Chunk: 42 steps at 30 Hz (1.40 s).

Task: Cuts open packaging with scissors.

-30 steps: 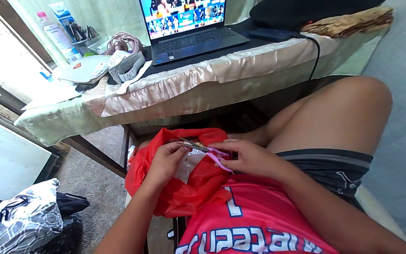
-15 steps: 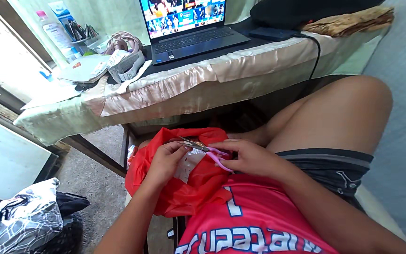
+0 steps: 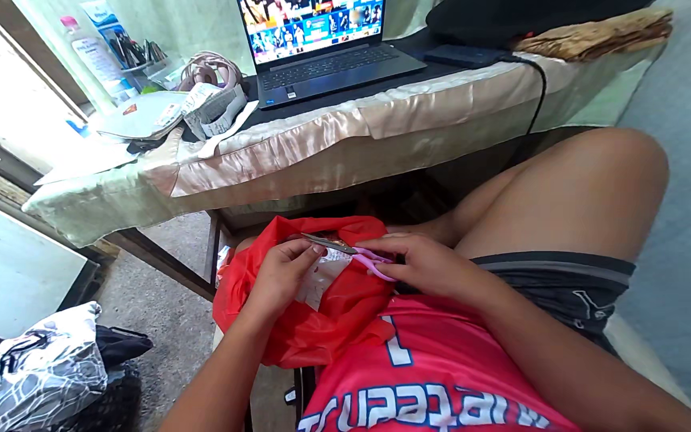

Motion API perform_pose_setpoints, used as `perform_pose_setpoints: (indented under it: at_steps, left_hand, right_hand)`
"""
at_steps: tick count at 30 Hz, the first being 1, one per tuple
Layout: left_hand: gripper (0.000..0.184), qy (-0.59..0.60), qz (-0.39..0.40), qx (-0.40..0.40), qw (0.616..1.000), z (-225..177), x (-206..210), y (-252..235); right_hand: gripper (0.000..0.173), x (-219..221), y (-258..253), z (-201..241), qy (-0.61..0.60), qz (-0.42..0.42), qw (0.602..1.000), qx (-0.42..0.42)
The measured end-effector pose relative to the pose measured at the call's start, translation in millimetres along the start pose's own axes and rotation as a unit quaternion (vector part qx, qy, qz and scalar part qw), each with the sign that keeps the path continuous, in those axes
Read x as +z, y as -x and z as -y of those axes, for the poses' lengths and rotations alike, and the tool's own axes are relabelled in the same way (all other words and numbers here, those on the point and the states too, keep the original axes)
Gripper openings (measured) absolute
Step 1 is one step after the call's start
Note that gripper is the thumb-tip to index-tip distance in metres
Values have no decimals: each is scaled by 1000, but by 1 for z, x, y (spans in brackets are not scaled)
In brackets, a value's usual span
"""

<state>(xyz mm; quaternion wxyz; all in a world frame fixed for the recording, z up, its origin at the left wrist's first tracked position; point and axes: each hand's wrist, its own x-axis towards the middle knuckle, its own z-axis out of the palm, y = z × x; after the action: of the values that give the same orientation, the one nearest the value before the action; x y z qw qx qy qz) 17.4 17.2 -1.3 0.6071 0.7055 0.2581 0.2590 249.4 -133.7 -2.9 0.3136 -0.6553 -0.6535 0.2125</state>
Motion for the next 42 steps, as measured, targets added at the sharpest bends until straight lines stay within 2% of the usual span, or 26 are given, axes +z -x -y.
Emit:
perform_pose_setpoints:
  at_steps: [4, 9, 23, 30, 42]
  left_hand:
    - [20, 1, -2, -6, 1000, -1, 0, 0]
    - [17, 8, -8, -7, 1000, 0, 1, 0]
    - [19, -3, 1, -10, 1000, 0, 0, 0]
    - [16, 3, -4, -9, 1000, 1, 0, -1]
    - [20, -16, 5, -2, 1000, 1, 0, 0]
  right_hand:
    - [37, 0, -1, -1, 2, 1, 1000, -7]
    - [52, 0, 0, 4, 10, 24, 999, -22]
    - [35, 0, 0, -3, 12, -6, 1000, -10]
    - [52, 0, 1, 0, 14, 22, 999, -25]
    - [36, 0, 1, -4, 13, -2, 1000, -12]
